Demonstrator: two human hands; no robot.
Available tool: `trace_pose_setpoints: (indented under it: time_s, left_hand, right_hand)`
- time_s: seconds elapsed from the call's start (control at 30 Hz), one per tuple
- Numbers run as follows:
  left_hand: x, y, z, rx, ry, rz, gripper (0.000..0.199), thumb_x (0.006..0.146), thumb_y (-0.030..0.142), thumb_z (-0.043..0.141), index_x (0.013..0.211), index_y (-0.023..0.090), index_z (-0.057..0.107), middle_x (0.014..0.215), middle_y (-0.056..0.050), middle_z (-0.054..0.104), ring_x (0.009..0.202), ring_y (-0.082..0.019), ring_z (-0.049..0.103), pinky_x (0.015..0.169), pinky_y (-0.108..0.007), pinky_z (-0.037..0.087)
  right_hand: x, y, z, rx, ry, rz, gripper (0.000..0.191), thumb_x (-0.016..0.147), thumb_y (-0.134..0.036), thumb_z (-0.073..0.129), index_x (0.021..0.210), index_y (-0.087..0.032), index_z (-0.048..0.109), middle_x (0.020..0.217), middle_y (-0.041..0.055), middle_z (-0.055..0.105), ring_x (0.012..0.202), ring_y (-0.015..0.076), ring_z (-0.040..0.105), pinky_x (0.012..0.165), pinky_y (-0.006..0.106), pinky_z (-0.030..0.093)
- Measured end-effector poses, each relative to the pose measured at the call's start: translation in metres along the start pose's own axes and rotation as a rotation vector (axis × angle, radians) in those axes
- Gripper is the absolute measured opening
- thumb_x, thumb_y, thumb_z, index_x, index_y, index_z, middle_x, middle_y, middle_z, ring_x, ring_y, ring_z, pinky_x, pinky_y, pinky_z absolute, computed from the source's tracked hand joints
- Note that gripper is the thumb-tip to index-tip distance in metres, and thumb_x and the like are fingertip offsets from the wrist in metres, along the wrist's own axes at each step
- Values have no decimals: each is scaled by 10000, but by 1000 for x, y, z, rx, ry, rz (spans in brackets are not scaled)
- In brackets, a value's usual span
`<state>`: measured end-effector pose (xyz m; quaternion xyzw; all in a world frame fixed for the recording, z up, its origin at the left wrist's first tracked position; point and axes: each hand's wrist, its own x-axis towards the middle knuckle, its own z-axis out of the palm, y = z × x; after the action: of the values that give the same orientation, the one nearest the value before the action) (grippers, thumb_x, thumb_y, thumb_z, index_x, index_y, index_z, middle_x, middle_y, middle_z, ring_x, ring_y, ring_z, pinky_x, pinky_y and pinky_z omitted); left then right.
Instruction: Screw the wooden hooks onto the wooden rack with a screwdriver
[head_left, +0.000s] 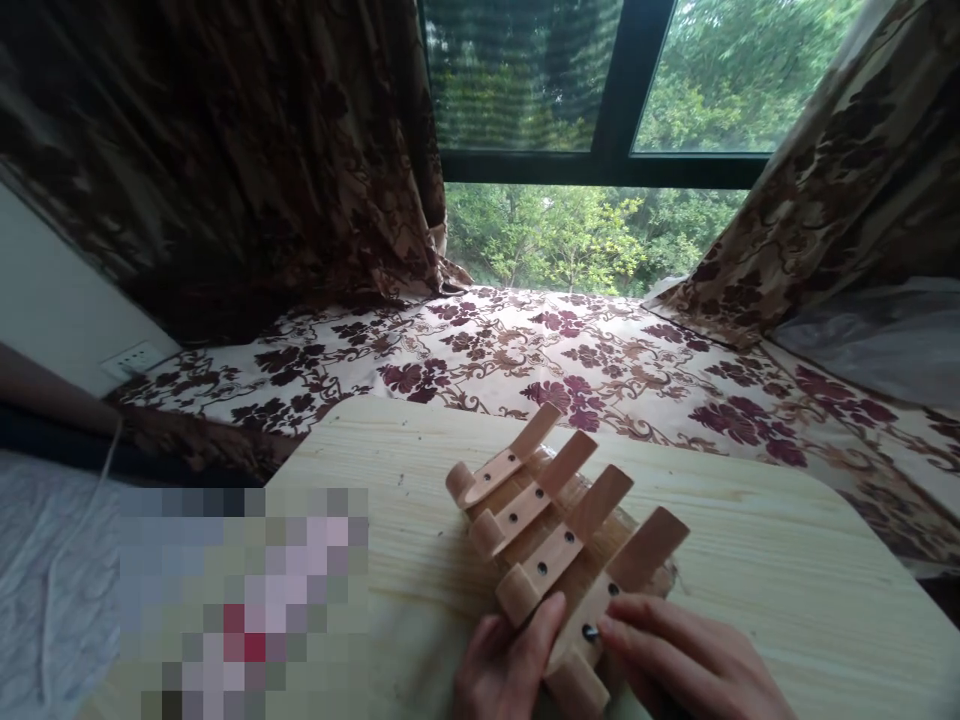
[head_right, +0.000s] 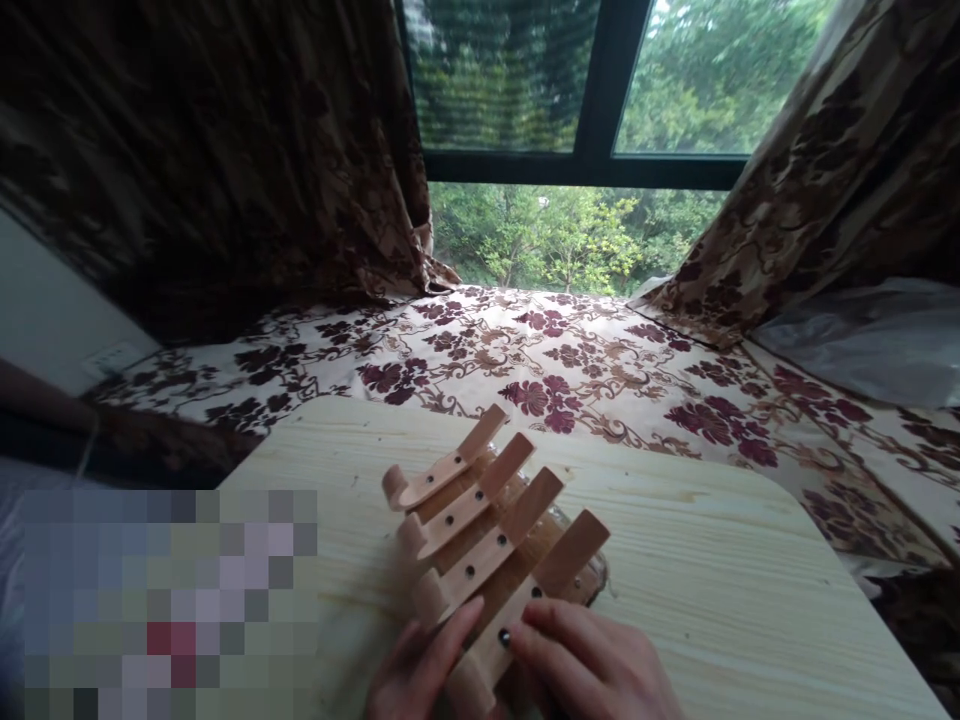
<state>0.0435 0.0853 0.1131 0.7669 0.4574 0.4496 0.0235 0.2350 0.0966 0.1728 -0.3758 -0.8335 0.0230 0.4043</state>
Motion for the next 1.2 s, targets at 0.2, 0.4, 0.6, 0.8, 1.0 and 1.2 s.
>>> trace_pose_setpoints:
  time_s: [0.2, 0.4, 0.6, 0.8, 1.0, 1.2]
  left_hand:
    - [-2, 6, 7, -110, 107, -133, 375, 884, 380, 452, 1213, 216, 526, 890, -41, 739, 708, -173, 707, 642, -268, 578]
    - [-4, 8, 3, -188, -9, -204, 477, 757, 261, 552, 1229, 219, 493, 976, -33, 725, 807, -172, 707, 742, -259, 592]
    - [2, 7, -5, -119, -5, -131, 464, 808, 294, 522, 1258, 195, 466, 1039, -58, 718, 861, -192, 710, 771, -279, 589]
    - [19, 11, -36, 20, -49, 25, 424, 889, 390, 504, 1233, 147, 458, 903, -74, 724, 678, -148, 691, 609, -222, 571]
    - [32, 13, -64, 198, -29, 161, 352, 811, 311, 616, 1122, 154, 565, 851, -54, 651, 767, -180, 637, 721, -314, 538]
    - [48, 24, -58, 218, -85, 205, 349, 764, 275, 665, 1102, 213, 606, 1219, -92, 579, 1270, -313, 413, 1043, -513, 337]
  right_hand:
    - [-2, 3, -8, 20, -93, -76, 239, 881, -208, 578, 1113, -191, 635, 952, 94, 728, 809, 160, 707, 672, 159, 545]
    - [-16, 7, -1, 39, -147, -98, 309, 912, -188, 512, 1216, -160, 554, 1028, 139, 694, 852, 160, 694, 675, 174, 542]
    - [-29, 10, 12, 43, -106, -61, 434, 866, -128, 474, 1293, -194, 507, 1066, 141, 672, 795, 161, 695, 605, 202, 546]
    - [-21, 1, 11, 57, -86, -12, 524, 788, -35, 430, 1276, -207, 517, 1082, 130, 669, 848, 163, 689, 628, 209, 545]
    - [-5, -10, 4, 49, -87, -21, 517, 761, 21, 405, 1219, -177, 541, 1039, 126, 680, 852, 150, 683, 654, 206, 540]
    - [-7, -14, 3, 45, -65, -3, 513, 763, 18, 395, 1210, -177, 556, 1049, 118, 675, 874, 146, 679, 676, 206, 545]
